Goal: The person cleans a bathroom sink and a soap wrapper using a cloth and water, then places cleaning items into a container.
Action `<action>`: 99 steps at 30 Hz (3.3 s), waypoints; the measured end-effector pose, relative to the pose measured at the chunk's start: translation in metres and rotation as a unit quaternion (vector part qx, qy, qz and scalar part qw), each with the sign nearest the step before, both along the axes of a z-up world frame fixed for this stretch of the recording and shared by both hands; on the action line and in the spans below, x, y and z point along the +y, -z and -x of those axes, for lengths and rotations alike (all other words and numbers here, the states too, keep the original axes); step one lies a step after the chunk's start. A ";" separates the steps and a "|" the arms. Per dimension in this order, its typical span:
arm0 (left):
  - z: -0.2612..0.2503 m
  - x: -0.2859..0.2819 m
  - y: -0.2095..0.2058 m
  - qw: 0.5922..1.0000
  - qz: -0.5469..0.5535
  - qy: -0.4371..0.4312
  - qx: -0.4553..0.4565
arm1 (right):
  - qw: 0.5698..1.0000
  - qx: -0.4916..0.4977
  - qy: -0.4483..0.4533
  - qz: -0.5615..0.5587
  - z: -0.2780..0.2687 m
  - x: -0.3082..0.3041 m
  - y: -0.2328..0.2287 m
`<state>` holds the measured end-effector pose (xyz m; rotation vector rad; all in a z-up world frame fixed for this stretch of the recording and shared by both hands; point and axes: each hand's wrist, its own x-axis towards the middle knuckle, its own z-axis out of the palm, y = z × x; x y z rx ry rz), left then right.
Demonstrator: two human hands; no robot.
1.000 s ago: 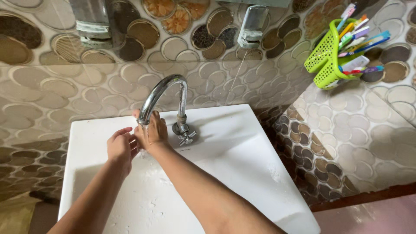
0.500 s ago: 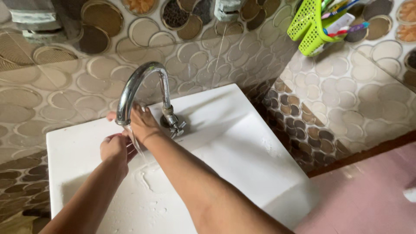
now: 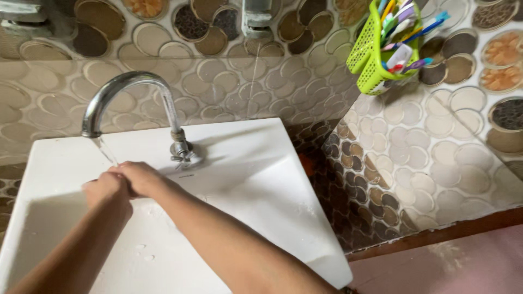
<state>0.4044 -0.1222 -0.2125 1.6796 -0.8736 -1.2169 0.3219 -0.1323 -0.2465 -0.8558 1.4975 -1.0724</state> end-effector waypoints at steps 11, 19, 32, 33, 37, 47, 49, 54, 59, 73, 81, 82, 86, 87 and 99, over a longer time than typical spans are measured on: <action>-0.051 0.041 0.010 0.819 0.037 0.490 -0.296 | 0.678 0.514 -0.473 -0.229 0.030 0.114 -0.047; -0.192 0.080 0.009 0.827 -0.009 0.403 -0.392 | 0.716 0.627 -0.304 0.044 -0.118 0.113 -0.090; -0.592 0.169 0.067 0.734 -0.402 0.504 -0.213 | 0.435 0.614 -0.656 -0.058 -0.479 0.135 -0.026; -0.622 0.180 0.073 0.768 -0.393 0.461 -0.208 | 0.431 0.611 -0.661 -0.055 -0.499 0.137 -0.018; -0.691 0.176 0.095 0.903 -0.285 0.245 -0.207 | 0.540 0.556 -0.625 0.090 -0.571 0.103 0.007; -0.788 0.101 0.195 0.945 -0.221 0.144 -0.194 | 0.617 0.569 -0.503 0.207 -0.687 0.007 0.120; -0.812 0.077 0.258 0.945 -0.230 0.111 -0.204 | 0.637 0.559 -0.494 0.194 -0.694 -0.021 0.156; -0.857 -0.018 0.474 0.956 -0.274 0.063 -0.087 | 0.704 0.509 -0.488 0.087 -0.710 -0.119 0.246; -0.845 -0.117 0.503 0.966 -0.216 0.002 -0.143 | 0.813 0.420 -0.382 0.131 -0.732 -0.217 0.326; -0.812 -0.176 0.517 0.972 -0.123 -0.028 -0.199 | 0.955 0.119 -0.233 -0.138 -0.792 -0.256 0.458; -0.830 -0.163 0.492 0.956 -0.109 -0.051 -0.267 | 0.827 0.378 -0.323 0.262 -0.752 -0.213 0.377; -0.829 -0.161 0.477 0.959 -0.074 -0.051 -0.269 | 0.806 0.383 -0.336 0.301 -0.751 -0.205 0.362; -0.819 -0.130 0.381 0.959 -0.089 0.029 -0.267 | 0.763 0.351 -0.364 0.403 -0.738 -0.159 0.277; -0.824 -0.118 0.345 0.957 -0.078 0.040 -0.277 | 0.726 0.365 -0.393 0.431 -0.736 -0.143 0.249; -0.621 0.010 -0.041 0.954 0.218 0.178 -0.106 | 0.604 0.563 -0.366 0.430 -0.543 0.003 -0.106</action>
